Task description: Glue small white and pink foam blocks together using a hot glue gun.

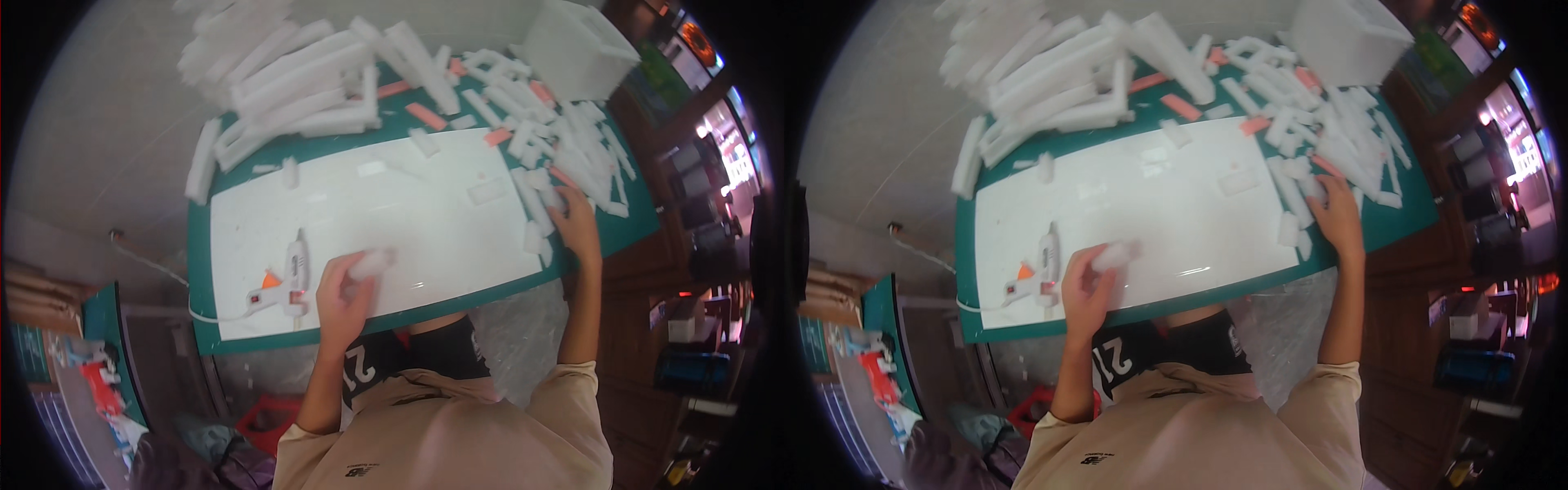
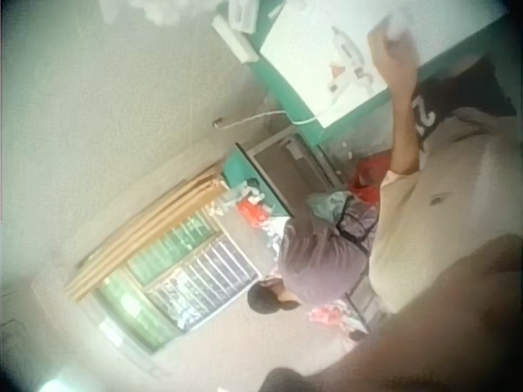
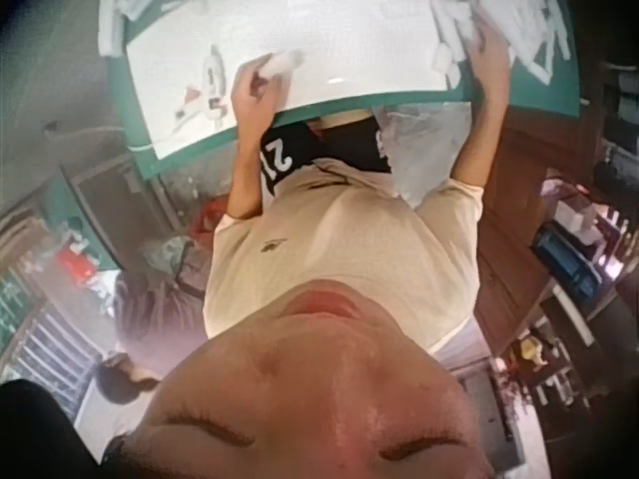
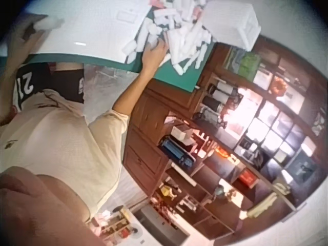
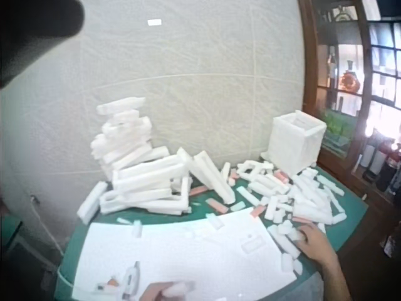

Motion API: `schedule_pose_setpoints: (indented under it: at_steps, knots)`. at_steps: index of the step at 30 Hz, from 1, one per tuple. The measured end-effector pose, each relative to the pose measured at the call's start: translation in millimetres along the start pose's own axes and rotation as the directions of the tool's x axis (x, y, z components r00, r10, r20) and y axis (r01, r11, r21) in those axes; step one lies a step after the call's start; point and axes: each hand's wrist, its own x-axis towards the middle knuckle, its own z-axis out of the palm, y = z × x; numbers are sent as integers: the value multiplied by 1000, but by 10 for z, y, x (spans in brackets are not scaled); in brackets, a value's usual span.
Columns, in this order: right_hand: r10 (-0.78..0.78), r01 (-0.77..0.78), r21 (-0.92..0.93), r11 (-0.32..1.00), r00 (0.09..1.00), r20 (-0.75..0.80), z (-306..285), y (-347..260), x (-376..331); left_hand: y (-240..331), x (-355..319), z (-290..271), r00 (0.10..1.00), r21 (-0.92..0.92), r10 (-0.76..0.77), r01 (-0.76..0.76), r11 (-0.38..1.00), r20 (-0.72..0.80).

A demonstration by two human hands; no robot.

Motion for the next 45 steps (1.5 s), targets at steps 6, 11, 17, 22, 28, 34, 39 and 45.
schedule_pose_setpoints:
  at_steps: [6,11,17,22,28,34,39,45]
  knots:
    - [-60,61,10,998,995,-73,14,-107,33,-1,-11,-59,975,-427,-212,217,878,59]
    - [-52,47,-66,997,995,-81,-98,-374,-141,33,-17,-35,969,-422,-204,243,873,136]
    - [40,-35,72,997,997,-72,-52,-698,-388,-61,-43,-34,975,-398,-189,220,891,115]
    - [143,-151,141,978,988,64,-98,-830,-490,-16,-57,-63,969,-405,-198,242,881,149]
    - [135,-157,264,952,986,97,-125,-998,-536,-11,-30,-51,977,-311,-151,191,931,147]
    - [13,-193,668,719,964,265,-9,-1305,-632,66,-91,-34,977,-365,-168,206,908,134]
    - [-41,-277,809,518,937,347,252,-1701,-728,126,-107,211,969,-444,-165,232,866,184]
    - [-98,-380,885,268,904,417,538,-2033,-820,247,-152,315,925,-526,-255,370,765,281]
